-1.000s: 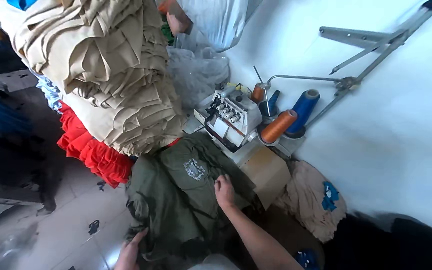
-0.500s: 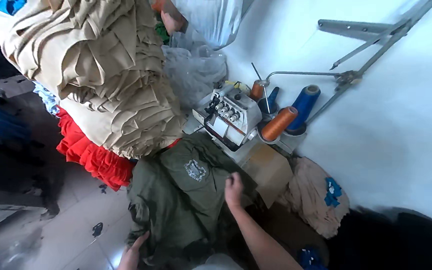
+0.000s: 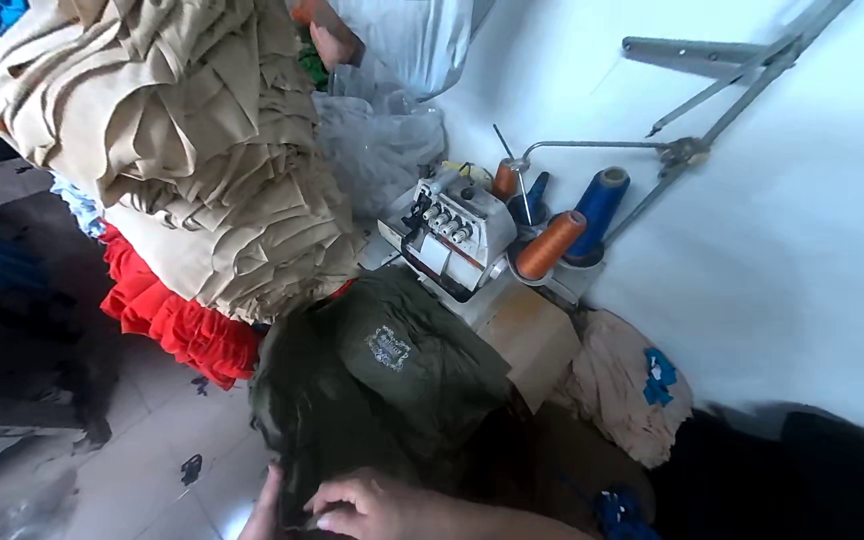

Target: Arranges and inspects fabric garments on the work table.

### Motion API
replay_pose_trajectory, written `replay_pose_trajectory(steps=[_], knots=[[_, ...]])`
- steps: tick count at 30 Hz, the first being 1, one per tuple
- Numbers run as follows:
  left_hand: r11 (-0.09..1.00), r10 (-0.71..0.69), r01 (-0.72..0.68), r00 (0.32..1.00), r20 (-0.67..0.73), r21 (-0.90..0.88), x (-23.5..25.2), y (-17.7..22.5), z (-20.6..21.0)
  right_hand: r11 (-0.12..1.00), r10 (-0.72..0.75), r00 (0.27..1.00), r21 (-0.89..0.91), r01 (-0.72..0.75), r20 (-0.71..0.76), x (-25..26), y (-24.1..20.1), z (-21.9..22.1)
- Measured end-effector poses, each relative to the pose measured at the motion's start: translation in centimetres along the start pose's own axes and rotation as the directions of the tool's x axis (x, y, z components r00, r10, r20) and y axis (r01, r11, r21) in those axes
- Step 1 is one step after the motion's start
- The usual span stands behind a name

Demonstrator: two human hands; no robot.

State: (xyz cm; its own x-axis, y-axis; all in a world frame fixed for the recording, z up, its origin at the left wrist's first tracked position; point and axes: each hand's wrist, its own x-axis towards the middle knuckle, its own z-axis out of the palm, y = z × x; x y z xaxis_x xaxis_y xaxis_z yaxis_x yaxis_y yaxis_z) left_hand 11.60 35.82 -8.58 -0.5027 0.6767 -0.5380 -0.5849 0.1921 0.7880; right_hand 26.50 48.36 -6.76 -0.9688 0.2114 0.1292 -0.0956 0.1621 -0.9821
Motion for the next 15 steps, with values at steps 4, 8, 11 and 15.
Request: replay_pose_trajectory(steps=[4,8,11,15], knots=[[0.999,-0.03,0.039,0.974,-0.226,0.034,1.0,-0.9,-0.7,0.941,0.326,0.886,0.019,-0.339,-0.329,-0.1,1.4,-4.3],[0.999,-0.022,0.033,0.965,-0.261,0.035,1.0,-1.2,-1.1,0.619,0.529,0.576,-0.181,-0.764,-0.623,-0.3,5.4,-12.8],[0.997,-0.037,0.054,0.957,-0.289,0.051,1.2,-1.5,-1.1,0.468,0.582,0.535,-0.285,-0.836,-0.612,-0.8,8.0,-15.1],[0.997,-0.032,0.048,0.965,-0.262,0.053,1.5,-1.5,-1.3,0.475,0.66,0.538,-0.264,-0.839,-0.524,-3.4,7.8,-15.2]])
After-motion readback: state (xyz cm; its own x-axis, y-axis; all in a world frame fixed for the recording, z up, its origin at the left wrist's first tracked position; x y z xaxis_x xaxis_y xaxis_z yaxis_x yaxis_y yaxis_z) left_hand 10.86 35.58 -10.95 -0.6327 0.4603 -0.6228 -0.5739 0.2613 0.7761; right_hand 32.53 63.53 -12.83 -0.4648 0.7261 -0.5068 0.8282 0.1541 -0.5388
